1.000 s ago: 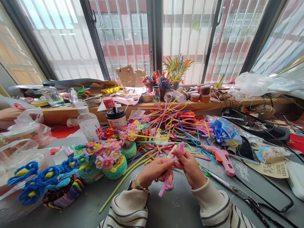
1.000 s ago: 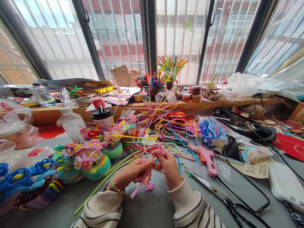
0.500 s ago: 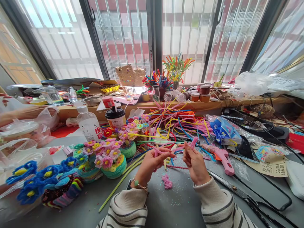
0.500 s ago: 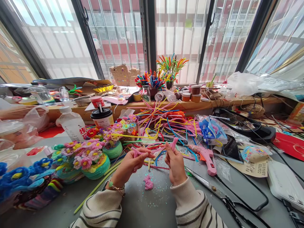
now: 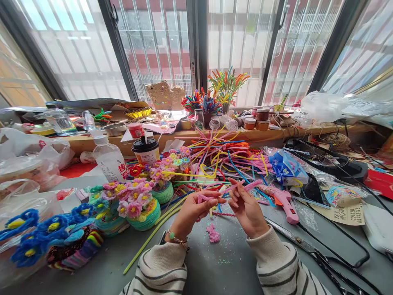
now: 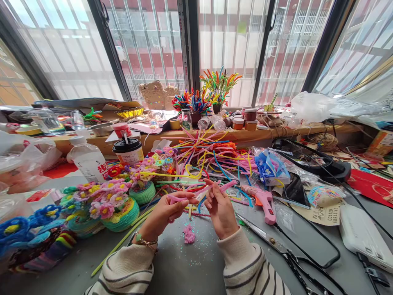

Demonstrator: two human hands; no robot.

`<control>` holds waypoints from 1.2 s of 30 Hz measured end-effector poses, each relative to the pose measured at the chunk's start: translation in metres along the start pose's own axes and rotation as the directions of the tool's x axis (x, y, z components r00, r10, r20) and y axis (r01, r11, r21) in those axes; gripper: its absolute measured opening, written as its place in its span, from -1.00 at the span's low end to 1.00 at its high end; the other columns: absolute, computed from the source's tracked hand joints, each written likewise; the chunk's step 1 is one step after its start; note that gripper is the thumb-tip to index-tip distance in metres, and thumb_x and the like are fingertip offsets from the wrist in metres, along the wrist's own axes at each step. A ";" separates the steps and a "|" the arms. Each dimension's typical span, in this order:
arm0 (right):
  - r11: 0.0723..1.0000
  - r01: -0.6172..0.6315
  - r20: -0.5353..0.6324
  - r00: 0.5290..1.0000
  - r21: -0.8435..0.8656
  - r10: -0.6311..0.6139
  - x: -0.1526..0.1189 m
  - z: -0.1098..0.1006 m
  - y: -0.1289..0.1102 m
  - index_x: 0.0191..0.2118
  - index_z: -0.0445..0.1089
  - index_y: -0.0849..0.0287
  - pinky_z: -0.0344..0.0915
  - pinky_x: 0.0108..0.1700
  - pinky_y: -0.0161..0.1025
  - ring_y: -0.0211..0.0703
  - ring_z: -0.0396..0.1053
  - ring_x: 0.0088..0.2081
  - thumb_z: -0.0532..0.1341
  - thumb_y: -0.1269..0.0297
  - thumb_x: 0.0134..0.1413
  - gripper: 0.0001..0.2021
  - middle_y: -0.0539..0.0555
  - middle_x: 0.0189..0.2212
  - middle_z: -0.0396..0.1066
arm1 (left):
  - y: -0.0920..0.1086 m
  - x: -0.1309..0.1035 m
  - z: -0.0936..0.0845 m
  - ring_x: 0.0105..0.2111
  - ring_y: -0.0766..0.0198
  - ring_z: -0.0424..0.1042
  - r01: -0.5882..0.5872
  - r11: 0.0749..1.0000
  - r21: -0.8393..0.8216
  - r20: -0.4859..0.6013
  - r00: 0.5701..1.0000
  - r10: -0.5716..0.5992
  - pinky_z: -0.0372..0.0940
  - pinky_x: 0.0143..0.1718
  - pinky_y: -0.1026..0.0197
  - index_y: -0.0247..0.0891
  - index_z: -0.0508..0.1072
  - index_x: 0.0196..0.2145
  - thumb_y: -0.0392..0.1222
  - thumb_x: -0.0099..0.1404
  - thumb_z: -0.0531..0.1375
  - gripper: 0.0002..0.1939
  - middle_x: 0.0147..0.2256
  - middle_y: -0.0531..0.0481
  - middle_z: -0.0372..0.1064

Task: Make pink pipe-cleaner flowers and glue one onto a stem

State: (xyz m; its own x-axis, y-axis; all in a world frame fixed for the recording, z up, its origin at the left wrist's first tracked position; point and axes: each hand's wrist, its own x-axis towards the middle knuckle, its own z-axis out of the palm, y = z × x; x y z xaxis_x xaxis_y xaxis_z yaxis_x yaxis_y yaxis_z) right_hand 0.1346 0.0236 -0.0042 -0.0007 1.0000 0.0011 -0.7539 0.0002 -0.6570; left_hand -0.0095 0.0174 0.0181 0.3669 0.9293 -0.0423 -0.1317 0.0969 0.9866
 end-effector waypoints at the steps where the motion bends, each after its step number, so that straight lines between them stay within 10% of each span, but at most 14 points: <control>1: 1.000 -0.005 -0.011 1.000 0.016 0.005 0.000 0.000 0.000 -0.42 0.38 0.17 0.05 -0.65 -0.48 -0.44 0.04 -0.62 0.23 0.19 -0.20 -0.82 -0.10 -0.64 0.10 | 0.000 0.000 0.000 -0.78 0.62 -0.13 -0.009 1.000 -0.018 0.001 1.000 0.009 -0.28 -0.75 0.37 -0.38 0.38 -0.26 -0.09 -0.02 0.18 -0.62 -0.45 -0.10 0.42; 6: 1.000 -0.008 -0.017 1.000 -0.007 0.008 0.000 0.001 0.001 -0.49 0.36 0.14 0.05 -0.63 -0.47 -0.41 0.18 -0.55 0.22 0.15 -0.21 -0.83 -0.04 -0.50 0.30 | -0.004 0.003 -0.003 -0.81 0.61 -0.17 -0.026 0.996 -0.082 -0.095 0.995 0.019 -0.28 -0.78 0.39 -0.35 0.37 -0.37 -0.01 -0.02 0.15 -0.66 -0.66 0.11 0.26; 12: 0.926 0.120 0.061 0.993 -0.357 -0.105 -0.002 0.001 0.005 -0.33 0.38 0.21 -0.17 -0.69 -0.43 -0.45 -0.09 -0.70 0.12 0.06 -0.11 -0.68 -0.12 -0.72 0.05 | -0.007 0.006 -0.003 -0.78 0.57 -0.19 -0.031 0.999 0.028 -0.241 0.970 0.036 -0.29 -0.77 0.41 -0.34 0.35 -0.54 0.00 -0.05 0.18 -0.71 -0.81 0.25 -0.15; 18: 0.601 0.334 0.251 0.943 -0.726 -0.221 -0.005 -0.002 0.009 -0.25 0.38 0.20 -0.10 -0.61 -0.37 -0.36 -0.05 -0.66 0.04 0.10 -0.03 -0.67 -0.10 -0.72 0.01 | -0.007 0.008 0.002 -0.76 0.56 -0.08 -0.094 0.991 0.090 -0.311 0.943 0.118 -0.19 -0.76 0.40 -0.33 0.38 -0.43 -0.03 -0.09 0.21 -0.68 -0.72 0.18 0.11; 26: 0.328 0.474 0.389 0.874 -0.817 -0.293 -0.007 -0.003 0.013 -0.24 0.39 0.14 0.04 -0.57 -0.32 -0.28 0.08 -0.66 0.01 0.19 0.02 -0.72 -0.05 -0.73 0.18 | -0.012 0.008 0.001 -0.71 0.50 0.04 -0.113 0.967 0.230 -0.278 0.944 0.177 -0.08 -0.72 0.40 -0.33 0.42 -0.50 0.01 -0.07 0.18 -0.69 -0.65 0.09 0.24; 36: 0.438 0.422 0.370 0.907 -0.794 -0.202 -0.009 0.000 0.014 -0.44 0.42 0.19 0.04 -0.60 -0.36 -0.34 0.07 -0.68 0.03 0.13 0.00 -0.70 -0.04 -0.73 0.19 | -0.014 0.008 0.001 -0.73 0.52 0.01 -0.105 0.969 0.223 -0.194 0.970 0.149 -0.09 -0.72 0.40 -0.33 0.40 -0.53 -0.03 -0.04 0.17 -0.73 -0.65 0.09 0.26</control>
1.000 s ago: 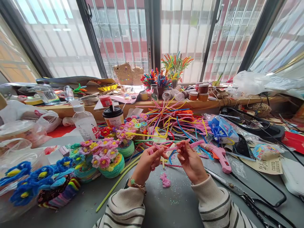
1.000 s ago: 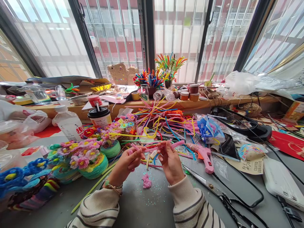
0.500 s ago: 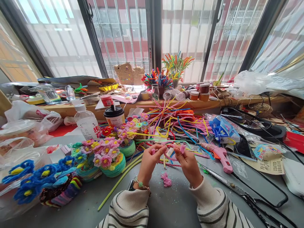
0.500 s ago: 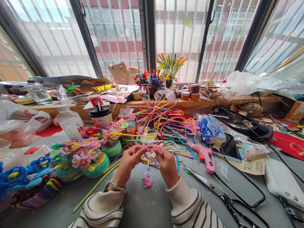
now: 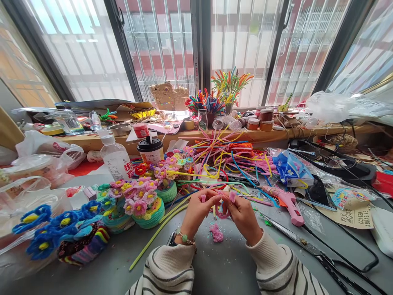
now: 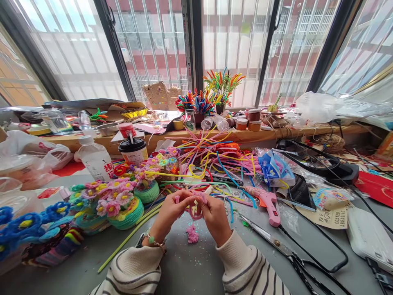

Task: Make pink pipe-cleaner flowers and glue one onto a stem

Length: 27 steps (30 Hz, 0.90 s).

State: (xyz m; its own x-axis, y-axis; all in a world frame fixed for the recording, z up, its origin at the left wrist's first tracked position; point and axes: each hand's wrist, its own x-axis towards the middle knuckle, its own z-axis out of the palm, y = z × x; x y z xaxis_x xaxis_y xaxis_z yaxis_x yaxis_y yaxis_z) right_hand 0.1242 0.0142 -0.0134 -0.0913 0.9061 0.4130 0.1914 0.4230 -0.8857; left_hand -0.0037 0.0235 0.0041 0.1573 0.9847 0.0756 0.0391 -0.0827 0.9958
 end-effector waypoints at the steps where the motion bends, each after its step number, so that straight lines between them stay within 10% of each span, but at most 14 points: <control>1: 0.996 -0.060 0.018 0.998 0.064 0.058 0.000 0.001 0.000 -0.40 0.42 0.20 0.01 -0.65 -0.38 -0.36 0.04 -0.70 0.02 0.11 -0.01 -0.69 -0.05 -0.73 0.17 | 0.001 0.000 0.000 -0.73 0.53 0.00 0.005 1.000 -0.001 0.004 1.000 -0.005 -0.09 -0.72 0.40 -0.33 0.40 -0.55 -0.03 -0.04 0.17 -0.73 -0.67 0.10 0.25; 6: 0.905 -0.290 0.132 0.956 0.312 0.262 0.002 0.003 -0.001 -0.22 0.35 0.27 -0.17 -0.76 -0.43 -0.45 -0.10 -0.78 0.03 0.01 -0.06 -0.57 -0.14 -0.77 0.02 | 0.005 -0.001 0.000 -0.76 0.54 -0.04 0.063 0.998 0.001 0.032 0.997 -0.063 -0.12 -0.72 0.38 -0.34 0.37 -0.60 -0.01 -0.04 0.17 -0.72 -0.72 0.13 0.21; 27: 0.849 -0.312 0.120 0.950 0.427 0.289 0.002 0.010 0.004 -0.25 0.32 0.25 -0.19 -0.70 -0.43 -0.43 -0.10 -0.72 0.08 0.05 -0.08 -0.63 -0.15 -0.77 -0.01 | 0.000 0.000 -0.001 -0.77 0.56 -0.07 0.075 0.997 -0.015 0.009 0.997 -0.075 -0.17 -0.75 0.41 -0.33 0.30 -0.60 -0.02 -0.03 0.17 -0.71 -0.74 0.20 0.11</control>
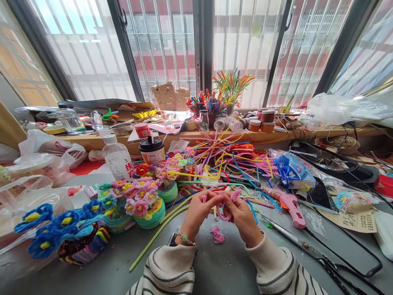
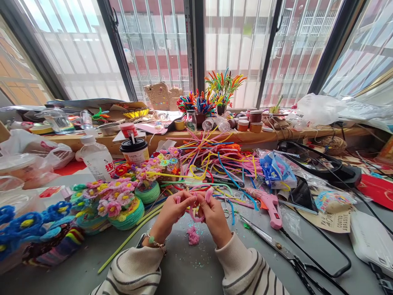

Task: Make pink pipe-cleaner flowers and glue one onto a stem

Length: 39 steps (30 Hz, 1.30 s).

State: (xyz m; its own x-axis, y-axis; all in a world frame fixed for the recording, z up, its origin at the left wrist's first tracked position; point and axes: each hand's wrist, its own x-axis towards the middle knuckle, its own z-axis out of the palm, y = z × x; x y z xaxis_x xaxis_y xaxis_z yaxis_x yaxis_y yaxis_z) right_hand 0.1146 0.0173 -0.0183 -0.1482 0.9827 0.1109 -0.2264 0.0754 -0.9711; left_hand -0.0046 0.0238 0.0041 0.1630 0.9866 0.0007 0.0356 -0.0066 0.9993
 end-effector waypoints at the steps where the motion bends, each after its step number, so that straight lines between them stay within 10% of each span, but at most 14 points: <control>1: 1.000 0.012 -0.008 1.000 -0.009 -0.012 0.001 0.000 0.000 -0.26 0.33 0.25 -0.18 -0.69 -0.42 -0.43 -0.10 -0.71 0.09 0.05 -0.08 -0.64 -0.15 -0.76 0.00 | 0.001 0.000 0.000 -0.77 0.56 -0.08 0.017 1.000 0.009 0.004 1.000 -0.017 -0.17 -0.75 0.41 -0.33 0.28 -0.62 -0.01 -0.04 0.17 -0.70 -0.75 0.21 0.07; 11: 0.992 0.124 0.013 0.992 -0.036 -0.124 0.001 -0.003 -0.009 -0.38 0.42 0.14 0.13 -0.16 -0.26 -0.18 0.25 -0.28 0.15 0.09 -0.13 -0.74 0.05 -0.38 0.34 | 0.006 -0.001 0.000 -0.80 0.55 -0.12 0.105 0.993 0.057 0.080 0.991 -0.110 -0.21 -0.75 0.39 -0.33 0.30 -0.65 0.06 -0.02 0.12 -0.64 -0.81 0.23 -0.03; 25: 0.967 -0.227 0.029 0.974 0.118 0.225 -0.004 0.002 -0.013 -0.31 0.33 0.18 0.01 -0.60 -0.45 -0.40 0.06 -0.61 0.19 0.02 -0.23 -0.63 -0.08 -0.63 0.17 | -0.003 0.001 0.001 -0.77 0.55 -0.10 0.063 0.996 0.067 0.041 0.997 -0.066 -0.20 -0.74 0.39 -0.32 0.24 -0.64 0.08 -0.03 0.12 -0.64 -0.77 0.23 -0.04; 39: 0.953 -0.066 -0.156 0.981 0.294 0.116 0.003 -0.006 -0.009 -0.47 0.15 0.18 -0.12 -0.71 -0.46 -0.43 -0.05 -0.69 0.19 0.05 -0.22 -0.70 -0.15 -0.70 0.04 | -0.003 -0.001 0.002 -0.80 0.58 -0.11 0.102 0.995 0.011 0.145 0.984 -0.103 -0.24 -0.78 0.39 -0.34 0.38 -0.44 0.11 -0.01 0.07 -0.59 -0.57 0.08 0.32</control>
State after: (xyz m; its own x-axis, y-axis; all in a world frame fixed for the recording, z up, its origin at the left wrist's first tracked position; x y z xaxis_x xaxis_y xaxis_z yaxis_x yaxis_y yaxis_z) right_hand 0.1222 0.0203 -0.0108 -0.0220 0.9991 -0.0372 -0.4891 -0.0432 -0.8712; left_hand -0.0033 0.0224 0.0013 0.2997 0.9480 -0.1074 0.0625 0.0928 0.9937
